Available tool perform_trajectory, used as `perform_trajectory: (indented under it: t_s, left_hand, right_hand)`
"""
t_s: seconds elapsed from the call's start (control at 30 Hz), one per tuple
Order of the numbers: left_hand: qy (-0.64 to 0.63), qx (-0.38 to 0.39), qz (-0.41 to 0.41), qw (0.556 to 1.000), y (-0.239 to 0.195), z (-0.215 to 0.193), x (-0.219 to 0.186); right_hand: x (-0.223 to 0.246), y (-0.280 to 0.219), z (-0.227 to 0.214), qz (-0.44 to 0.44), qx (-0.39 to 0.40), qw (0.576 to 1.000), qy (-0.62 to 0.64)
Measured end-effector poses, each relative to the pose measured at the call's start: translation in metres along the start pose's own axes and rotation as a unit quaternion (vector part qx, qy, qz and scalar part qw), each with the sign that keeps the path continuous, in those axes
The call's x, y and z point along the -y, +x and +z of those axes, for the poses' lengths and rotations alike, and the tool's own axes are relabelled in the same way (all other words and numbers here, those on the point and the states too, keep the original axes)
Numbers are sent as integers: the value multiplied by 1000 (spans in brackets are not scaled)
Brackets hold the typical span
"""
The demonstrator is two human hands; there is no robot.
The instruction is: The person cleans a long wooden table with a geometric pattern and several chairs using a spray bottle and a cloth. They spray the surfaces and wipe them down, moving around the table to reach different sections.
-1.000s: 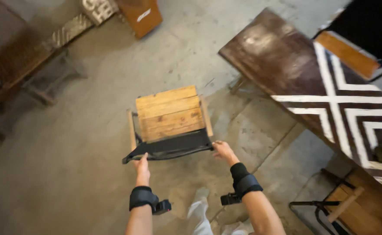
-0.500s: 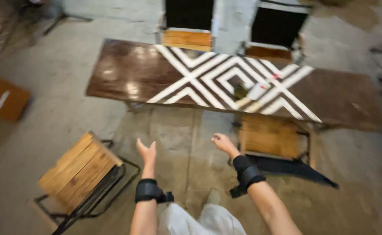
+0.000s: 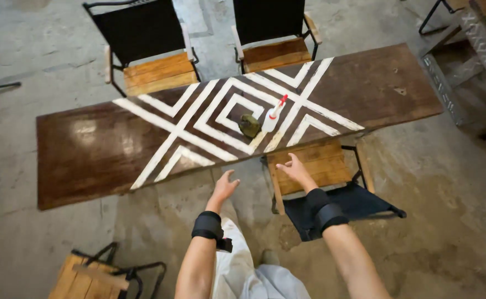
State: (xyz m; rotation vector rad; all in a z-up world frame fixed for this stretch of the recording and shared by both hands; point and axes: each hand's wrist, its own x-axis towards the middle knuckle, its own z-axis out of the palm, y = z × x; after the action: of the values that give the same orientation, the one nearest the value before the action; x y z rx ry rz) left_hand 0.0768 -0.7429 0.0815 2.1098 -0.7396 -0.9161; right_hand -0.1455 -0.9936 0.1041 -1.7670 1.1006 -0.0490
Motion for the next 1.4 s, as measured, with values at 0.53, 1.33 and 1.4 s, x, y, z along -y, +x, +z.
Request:
perform_trajectory:
  t_s: [0.53,1.33,1.4]
  left_hand:
    - [221,144,150,953,297,-1,-82]
    - [403,54,217,887,309,74,-15]
    - [371,61,214,902,304,68,-19]
  right_hand:
    - [70,221,60,-111,-285,943,134]
    - [82,163,41,-95,-144,985,-21]
    - [84,155,40,-143,-91,985,-34]
